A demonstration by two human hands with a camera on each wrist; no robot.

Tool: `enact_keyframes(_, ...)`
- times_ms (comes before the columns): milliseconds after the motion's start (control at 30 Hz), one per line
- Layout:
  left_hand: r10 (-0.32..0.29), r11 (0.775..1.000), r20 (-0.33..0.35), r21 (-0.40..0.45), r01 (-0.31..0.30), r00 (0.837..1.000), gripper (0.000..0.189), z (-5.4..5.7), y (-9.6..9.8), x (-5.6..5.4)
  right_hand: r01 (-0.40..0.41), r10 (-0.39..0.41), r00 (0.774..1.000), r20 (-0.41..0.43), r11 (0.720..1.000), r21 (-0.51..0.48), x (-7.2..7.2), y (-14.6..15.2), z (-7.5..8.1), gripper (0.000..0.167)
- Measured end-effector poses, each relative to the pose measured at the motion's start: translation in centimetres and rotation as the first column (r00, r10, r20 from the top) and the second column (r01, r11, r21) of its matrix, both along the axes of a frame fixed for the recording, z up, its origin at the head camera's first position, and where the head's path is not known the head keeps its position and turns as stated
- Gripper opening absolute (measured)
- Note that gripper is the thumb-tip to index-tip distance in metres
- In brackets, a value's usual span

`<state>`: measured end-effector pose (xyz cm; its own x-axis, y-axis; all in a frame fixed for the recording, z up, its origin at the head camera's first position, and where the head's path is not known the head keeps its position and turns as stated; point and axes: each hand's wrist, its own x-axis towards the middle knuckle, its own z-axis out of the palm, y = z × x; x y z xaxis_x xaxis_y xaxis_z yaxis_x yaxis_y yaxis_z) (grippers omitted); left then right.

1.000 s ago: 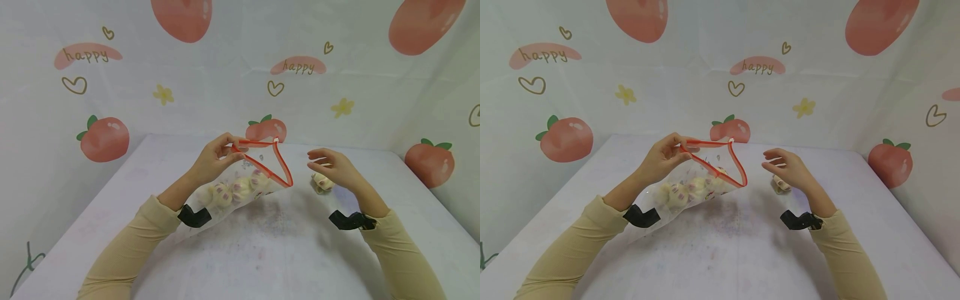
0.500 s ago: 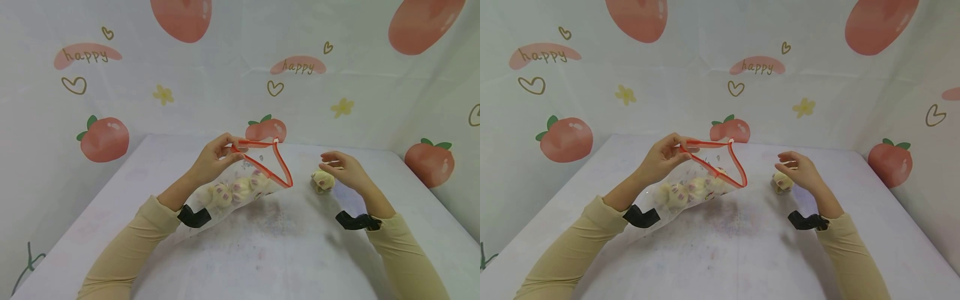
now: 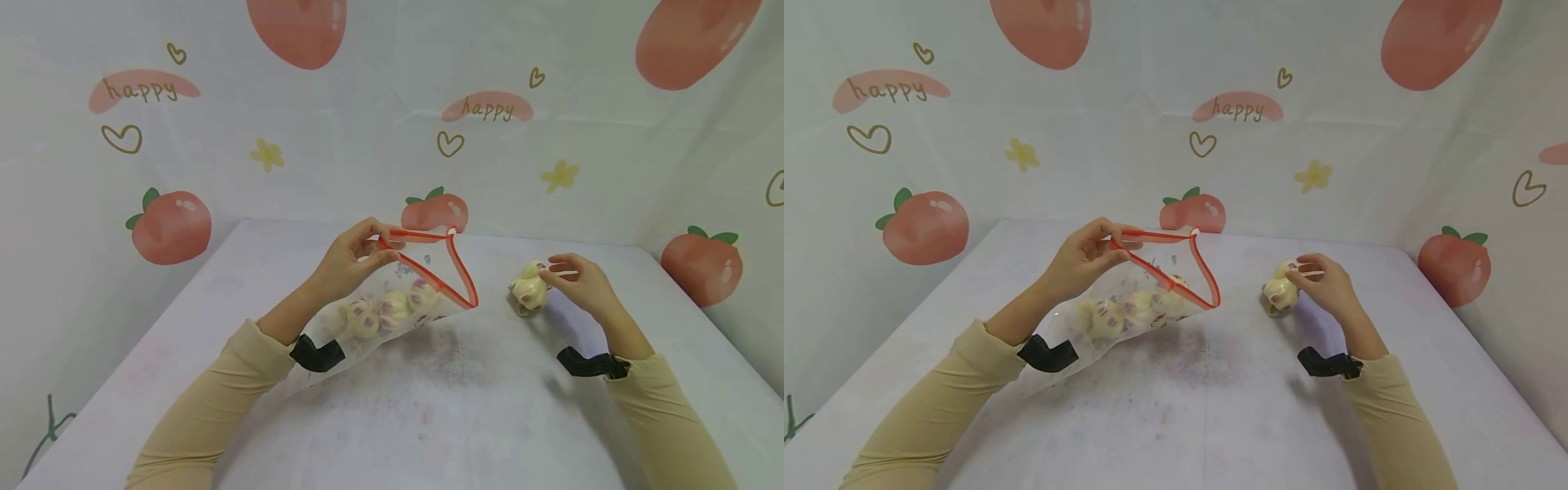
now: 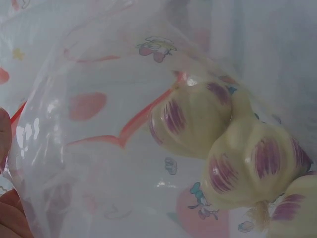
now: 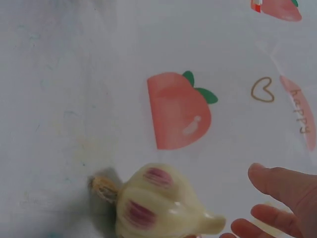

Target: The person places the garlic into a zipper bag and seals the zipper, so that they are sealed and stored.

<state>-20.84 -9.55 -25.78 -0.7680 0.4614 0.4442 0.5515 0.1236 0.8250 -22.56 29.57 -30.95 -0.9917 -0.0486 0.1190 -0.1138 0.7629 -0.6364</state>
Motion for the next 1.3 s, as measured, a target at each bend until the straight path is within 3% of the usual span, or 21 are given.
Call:
enact_keyframes(200,0.000,1.000,-0.002,-0.005,0.000,1.000,0.021,0.0,0.0,-0.1,0.048,-0.048,0.995,0.082,0.999,-0.005,-0.2,0.7,-0.9,0.067)
enact_keyframes(567,0.000,1.000,-0.008,-0.003,0.000,1.000,0.021,-0.1,0.0,-0.2,0.031,-0.035,0.980,0.197,0.999,0.023,-0.6,0.4,-2.1,0.080)
enact_keyframes(867,0.002,1.000,-0.010,-0.007,-0.002,1.000,0.025,-0.3,-0.1,-0.3,0.035,-0.037,0.980,0.194,0.999,0.011,-0.5,0.0,-2.7,0.082)
enact_keyframes(1300,-0.014,1.000,0.001,0.011,0.014,1.000,0.028,-0.3,-0.1,-0.2,-0.010,0.008,0.990,0.140,1.000,0.018,-0.9,-0.7,-3.6,0.065)
